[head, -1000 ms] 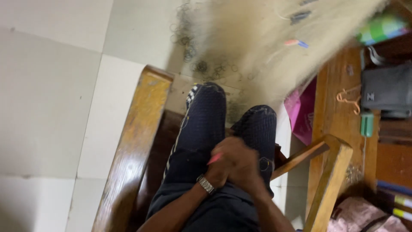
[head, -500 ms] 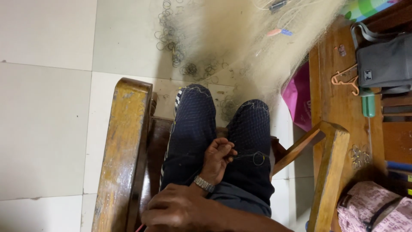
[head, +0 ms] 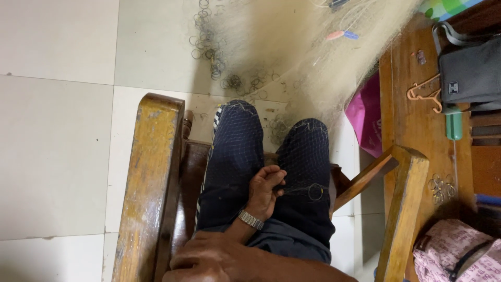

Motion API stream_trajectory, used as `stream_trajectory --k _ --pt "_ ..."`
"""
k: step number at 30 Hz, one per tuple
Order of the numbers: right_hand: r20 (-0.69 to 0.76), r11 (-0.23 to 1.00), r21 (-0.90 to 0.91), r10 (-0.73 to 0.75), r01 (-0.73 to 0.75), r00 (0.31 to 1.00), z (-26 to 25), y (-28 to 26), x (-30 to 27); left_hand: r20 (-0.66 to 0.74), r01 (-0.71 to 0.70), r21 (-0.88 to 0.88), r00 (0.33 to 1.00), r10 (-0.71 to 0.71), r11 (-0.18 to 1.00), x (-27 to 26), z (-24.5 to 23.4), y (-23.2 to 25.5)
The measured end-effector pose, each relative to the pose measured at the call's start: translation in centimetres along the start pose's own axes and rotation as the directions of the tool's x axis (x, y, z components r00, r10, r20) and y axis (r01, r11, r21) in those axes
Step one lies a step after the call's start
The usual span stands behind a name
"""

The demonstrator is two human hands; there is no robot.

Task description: Repairing a fishing net by tying knots with a netting needle and cutting excess line with scissors

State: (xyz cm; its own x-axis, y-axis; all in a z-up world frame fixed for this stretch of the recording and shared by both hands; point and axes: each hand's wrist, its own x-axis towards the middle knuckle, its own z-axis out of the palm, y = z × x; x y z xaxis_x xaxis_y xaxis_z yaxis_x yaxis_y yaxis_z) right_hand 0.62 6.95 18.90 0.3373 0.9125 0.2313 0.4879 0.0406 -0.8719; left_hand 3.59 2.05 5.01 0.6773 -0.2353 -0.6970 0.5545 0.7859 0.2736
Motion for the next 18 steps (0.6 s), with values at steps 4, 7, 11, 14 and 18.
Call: stream_trajectory --k 4,7,11,14,18 --pt "0.025 0.989 -0.077 0.131 -0.128 0.991 3.3 7.4 -3.7 -0.021 0.005 0.022 1.0 -0.004 1.0 -0.5 0.0 0.1" --pt "-0.009 0.986 -0.143 0.079 -0.08 0.997 -1.0 1.3 1.3 -0.031 0.001 0.022 1.0 -0.001 1.0 -0.3 -0.1 -0.1" --pt "0.003 0.997 -0.066 0.038 -0.038 0.999 -3.3 -3.9 2.9 -0.046 -0.029 0.006 0.999 0.029 1.0 0.3 -0.3 -0.5" --pt "-0.065 0.998 -0.042 0.033 -0.036 0.997 -4.0 -4.1 3.5 -0.075 0.0 0.006 0.997 0.0 1.0 -0.1 0.0 0.1" --pt "0.041 0.994 -0.096 0.064 -0.06 0.997 -4.1 -3.1 2.3 -0.068 -0.022 0.007 0.997 0.022 1.0 0.2 -0.2 -0.3"
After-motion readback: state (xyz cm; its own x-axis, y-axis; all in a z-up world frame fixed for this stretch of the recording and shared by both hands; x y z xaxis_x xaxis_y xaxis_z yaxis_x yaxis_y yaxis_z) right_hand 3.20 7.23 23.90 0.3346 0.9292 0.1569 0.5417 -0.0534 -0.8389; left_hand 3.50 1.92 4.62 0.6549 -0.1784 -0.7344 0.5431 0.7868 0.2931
